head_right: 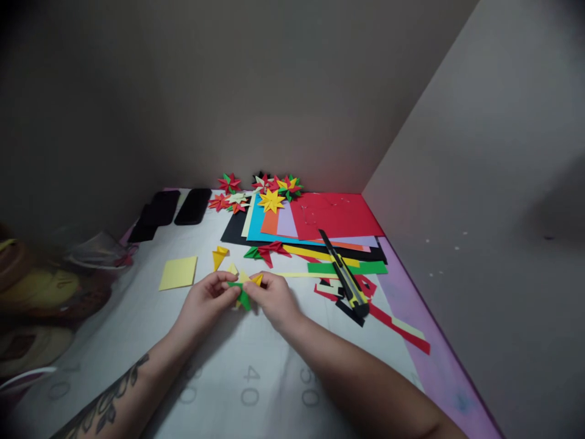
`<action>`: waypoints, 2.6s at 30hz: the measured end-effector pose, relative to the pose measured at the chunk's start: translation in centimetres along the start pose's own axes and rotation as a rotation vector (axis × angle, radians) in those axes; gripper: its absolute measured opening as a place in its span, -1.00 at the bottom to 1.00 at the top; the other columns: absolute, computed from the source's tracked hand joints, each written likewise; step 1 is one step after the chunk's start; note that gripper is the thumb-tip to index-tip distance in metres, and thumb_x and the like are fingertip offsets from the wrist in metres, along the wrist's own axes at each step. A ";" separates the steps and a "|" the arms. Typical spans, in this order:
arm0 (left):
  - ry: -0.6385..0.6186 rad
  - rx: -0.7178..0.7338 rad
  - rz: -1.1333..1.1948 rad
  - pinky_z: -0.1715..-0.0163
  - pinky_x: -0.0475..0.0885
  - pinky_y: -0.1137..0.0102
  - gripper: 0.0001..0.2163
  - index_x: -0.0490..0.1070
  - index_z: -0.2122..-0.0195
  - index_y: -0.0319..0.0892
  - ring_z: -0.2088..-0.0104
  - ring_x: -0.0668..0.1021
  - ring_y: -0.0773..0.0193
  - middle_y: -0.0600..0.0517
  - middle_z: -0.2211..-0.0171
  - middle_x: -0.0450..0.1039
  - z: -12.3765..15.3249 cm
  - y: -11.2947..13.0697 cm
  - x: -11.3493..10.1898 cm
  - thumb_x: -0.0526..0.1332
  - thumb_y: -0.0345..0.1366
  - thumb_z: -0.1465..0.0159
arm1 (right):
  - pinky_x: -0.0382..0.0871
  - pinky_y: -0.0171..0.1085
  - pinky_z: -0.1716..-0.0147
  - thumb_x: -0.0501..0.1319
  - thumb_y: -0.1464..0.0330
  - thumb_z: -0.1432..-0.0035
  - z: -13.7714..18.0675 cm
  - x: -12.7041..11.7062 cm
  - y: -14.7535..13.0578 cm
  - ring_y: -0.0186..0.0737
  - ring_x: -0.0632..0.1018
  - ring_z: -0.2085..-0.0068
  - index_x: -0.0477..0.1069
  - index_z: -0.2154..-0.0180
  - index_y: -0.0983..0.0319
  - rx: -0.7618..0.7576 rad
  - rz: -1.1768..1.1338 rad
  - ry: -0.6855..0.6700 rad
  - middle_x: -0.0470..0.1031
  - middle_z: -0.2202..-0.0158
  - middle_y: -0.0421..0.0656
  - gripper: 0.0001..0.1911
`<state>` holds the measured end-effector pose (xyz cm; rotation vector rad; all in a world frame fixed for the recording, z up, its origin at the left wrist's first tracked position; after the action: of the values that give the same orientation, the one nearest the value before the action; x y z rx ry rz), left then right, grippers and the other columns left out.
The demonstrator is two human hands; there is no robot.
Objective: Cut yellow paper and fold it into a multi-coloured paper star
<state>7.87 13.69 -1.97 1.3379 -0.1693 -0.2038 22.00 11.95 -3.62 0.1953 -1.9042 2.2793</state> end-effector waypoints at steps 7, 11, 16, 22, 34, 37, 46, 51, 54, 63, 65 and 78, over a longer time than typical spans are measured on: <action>0.020 0.030 -0.080 0.54 0.26 0.52 -0.79 0.36 0.30 -0.22 0.58 0.37 0.43 0.18 0.58 0.28 -0.1 0.2 -0.7 0.28 -0.29 -0.06 | 0.00 -0.39 0.65 0.31 0.20 0.08 -0.2 -0.3 -0.3 -0.46 0.18 0.65 0.42 0.49 0.27 0.084 -0.034 0.000 0.25 0.67 -0.33 -0.75; 0.008 0.104 -0.215 0.52 0.26 0.51 -0.79 0.34 0.26 -0.20 0.54 0.38 0.41 0.18 0.56 0.28 0.1 0.6 -0.8 0.24 -0.33 -0.06 | 0.07 -0.38 0.59 0.31 0.28 0.13 -0.1 -0.2 -0.6 -0.42 0.23 0.59 0.40 0.52 0.26 0.048 0.137 -0.019 0.29 0.61 -0.30 -0.82; -0.003 0.163 -0.303 0.50 0.28 0.50 -0.76 0.32 0.19 -0.16 0.51 0.40 0.38 0.17 0.53 0.29 0.5 0.6 -0.4 0.20 -0.33 -0.09 | 0.05 -0.38 0.58 0.22 0.33 0.09 0.1 0.0 -1.1 -0.40 0.19 0.55 0.24 0.62 0.23 -0.029 0.346 -0.009 0.18 0.62 -0.31 -0.79; -0.060 0.139 -0.278 0.48 0.32 0.48 -0.72 0.27 0.14 -0.16 0.50 0.45 0.35 0.16 0.52 0.36 0.5 0.5 -0.1 0.19 -0.33 -0.10 | -0.03 -0.39 0.62 0.19 0.30 0.01 0.0 -0.3 -0.4 -0.43 0.13 0.59 0.17 0.60 0.22 -0.021 0.236 0.003 0.12 0.64 -0.34 -0.75; 0.312 0.244 -0.788 0.41 0.28 0.42 -0.76 0.42 0.33 -0.15 0.40 0.48 0.24 0.01 0.40 0.49 -2.9 6.0 -5.6 0.09 -0.11 -0.20 | -0.05 -0.41 0.65 0.27 0.28 0.08 -1.7 -2.6 -0.2 -0.45 0.15 0.63 0.14 0.61 0.21 -0.051 -0.120 0.182 0.12 0.68 -0.36 -0.68; 0.283 0.192 -1.103 0.43 0.24 0.38 -0.72 0.42 0.28 -0.15 0.33 0.50 0.15 -0.06 0.31 0.52 -5.6 6.6 -5.2 0.03 -0.09 -0.23 | -0.05 -0.41 0.66 0.27 0.27 0.08 -1.5 -2.2 -0.4 -0.45 0.15 0.64 0.16 0.61 0.21 -0.053 -0.086 0.161 0.15 0.68 -0.35 -0.69; 0.139 -0.016 -1.188 0.44 0.27 0.39 -0.59 0.35 0.11 -0.15 0.26 0.54 0.05 -0.15 0.19 0.49 -9.9 3.5 -4.3 0.29 -0.18 -0.01 | -0.01 -0.40 0.65 0.27 0.25 0.08 -1.4 -1.9 -0.7 -0.45 0.14 0.63 0.23 0.60 0.23 -0.075 -0.069 0.127 0.16 0.69 -0.35 -0.73; 0.117 0.010 -1.130 0.46 0.28 0.40 -0.57 0.40 0.16 -0.18 0.32 0.53 0.08 -0.12 0.27 0.50 -10.5 3.2 -4.9 0.33 -0.24 0.09 | -0.01 -0.40 0.65 0.26 0.26 0.07 -1.5 -1.8 -0.6 -0.44 0.14 0.63 0.23 0.61 0.22 -0.088 -0.050 0.116 0.16 0.68 -0.35 -0.73; 0.109 0.047 -1.075 0.50 0.25 0.42 -0.71 0.46 0.33 -0.16 0.42 0.51 0.15 0.00 0.44 0.48 -10.4 3.7 -4.9 0.32 -0.26 0.12 | 0.00 -0.41 0.65 0.26 0.25 0.08 -1.4 -1.8 -0.7 -0.45 0.14 0.63 0.22 0.61 0.22 -0.092 -0.050 0.123 0.16 0.68 -0.36 -0.73; 0.214 0.235 -0.545 0.47 0.31 0.48 -0.77 0.44 0.38 -0.17 0.45 0.47 0.31 0.06 0.46 0.48 -4.6 6.0 -4.4 0.18 -0.10 -0.13 | 0.11 -0.37 0.56 0.23 0.27 0.02 -1.0 -1.7 -0.8 -0.40 0.22 0.55 0.22 0.57 0.22 -0.139 0.053 0.134 0.20 0.60 -0.32 -0.75; 0.155 0.167 -0.321 0.52 0.30 0.50 -0.76 0.44 0.41 -0.20 0.49 0.45 0.34 0.05 0.49 0.47 -3.4 5.2 -3.5 0.25 -0.10 -0.08 | 0.13 -0.36 0.54 0.22 0.28 0.00 -0.8 -1.6 -1.1 -0.38 0.22 0.54 0.21 0.58 0.22 -0.164 0.105 0.165 0.19 0.60 -0.31 -0.75; 0.011 -0.046 -0.111 0.48 0.32 0.47 -0.71 0.49 0.35 -0.23 0.53 0.46 0.35 0.06 0.53 0.47 -2.9 2.5 -2.0 0.33 -0.12 0.00 | 0.06 -0.40 0.58 0.24 0.27 -0.01 -1.0 -2.1 -0.9 -0.41 0.18 0.56 0.20 0.57 0.22 -0.144 0.128 0.236 0.15 0.61 -0.33 -0.73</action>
<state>6.74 17.44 -0.15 1.3031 -0.0803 -0.2925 24.22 13.00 -3.32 -0.2096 -1.9944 2.1171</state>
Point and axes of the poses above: each hand's wrist, its own z-axis away from the middle knuckle, its own x-axis out of the palm, y = z × x, the point moved 4 cm from there along -z, towards the middle knuckle
